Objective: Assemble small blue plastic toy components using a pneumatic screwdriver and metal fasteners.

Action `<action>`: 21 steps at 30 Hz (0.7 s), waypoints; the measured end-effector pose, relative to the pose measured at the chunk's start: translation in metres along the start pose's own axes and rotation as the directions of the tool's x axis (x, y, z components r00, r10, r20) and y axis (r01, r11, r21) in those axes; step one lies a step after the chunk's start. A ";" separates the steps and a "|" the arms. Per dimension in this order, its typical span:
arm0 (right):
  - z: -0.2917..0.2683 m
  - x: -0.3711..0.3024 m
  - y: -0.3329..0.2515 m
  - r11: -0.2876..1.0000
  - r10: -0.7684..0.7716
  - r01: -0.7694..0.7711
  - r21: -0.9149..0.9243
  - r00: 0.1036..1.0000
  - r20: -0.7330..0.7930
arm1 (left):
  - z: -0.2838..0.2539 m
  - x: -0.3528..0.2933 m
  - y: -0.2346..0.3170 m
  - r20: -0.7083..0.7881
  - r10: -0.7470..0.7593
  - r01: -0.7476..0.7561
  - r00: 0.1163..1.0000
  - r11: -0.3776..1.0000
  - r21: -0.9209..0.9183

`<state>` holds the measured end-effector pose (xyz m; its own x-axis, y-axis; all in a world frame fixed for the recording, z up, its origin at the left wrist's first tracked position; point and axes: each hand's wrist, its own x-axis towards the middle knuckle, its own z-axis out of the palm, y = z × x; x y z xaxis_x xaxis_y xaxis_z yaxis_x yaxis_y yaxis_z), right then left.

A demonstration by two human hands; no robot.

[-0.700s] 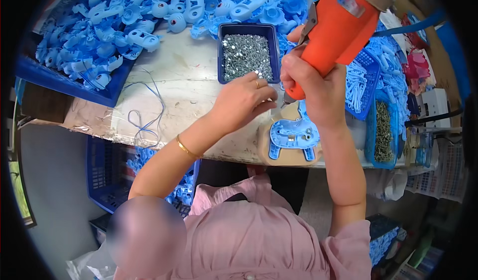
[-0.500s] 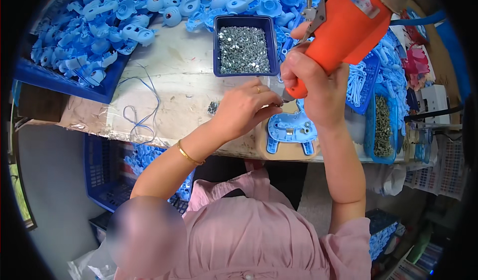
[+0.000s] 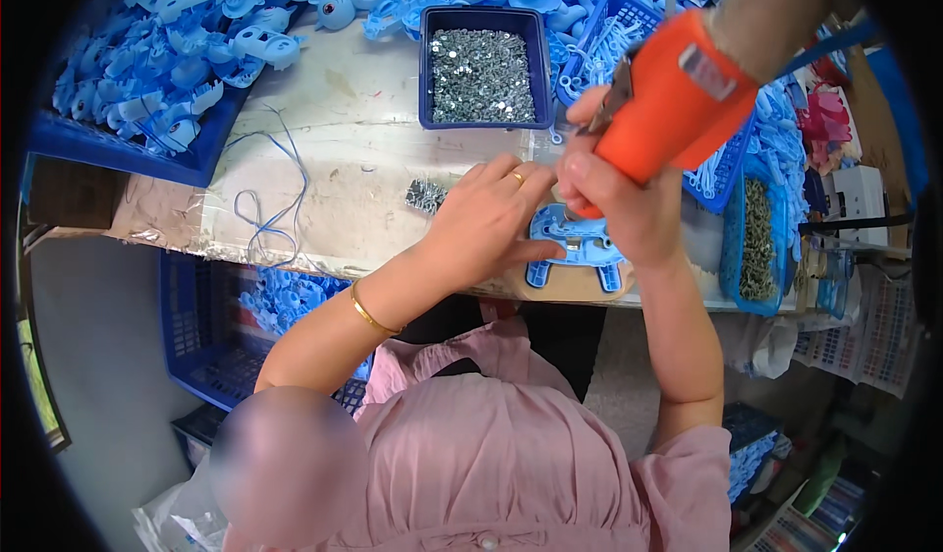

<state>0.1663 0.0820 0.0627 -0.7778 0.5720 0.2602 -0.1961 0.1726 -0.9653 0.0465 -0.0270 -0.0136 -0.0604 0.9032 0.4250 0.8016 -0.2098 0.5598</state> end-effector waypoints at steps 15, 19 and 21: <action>-0.002 -0.018 0.033 0.995 0.033 -0.020 0.101 0.992 -0.124 | 0.019 -0.006 0.004 0.021 -0.025 0.023 0.999 0.997 0.068; -0.004 -0.017 0.041 0.994 -0.046 0.056 0.098 0.994 -0.100 | 0.022 -0.006 0.004 -0.013 -0.012 0.012 1.000 0.997 0.070; -0.003 -0.016 0.041 0.991 -0.084 0.094 0.090 0.990 -0.111 | 0.021 -0.005 0.005 -0.009 -0.015 0.016 1.000 0.997 0.073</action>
<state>0.1731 0.0823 0.0192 -0.6876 0.6409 0.3411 -0.3213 0.1526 -0.9346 0.0630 -0.0249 -0.0280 -0.0781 0.9029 0.4228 0.8421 -0.1673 0.5128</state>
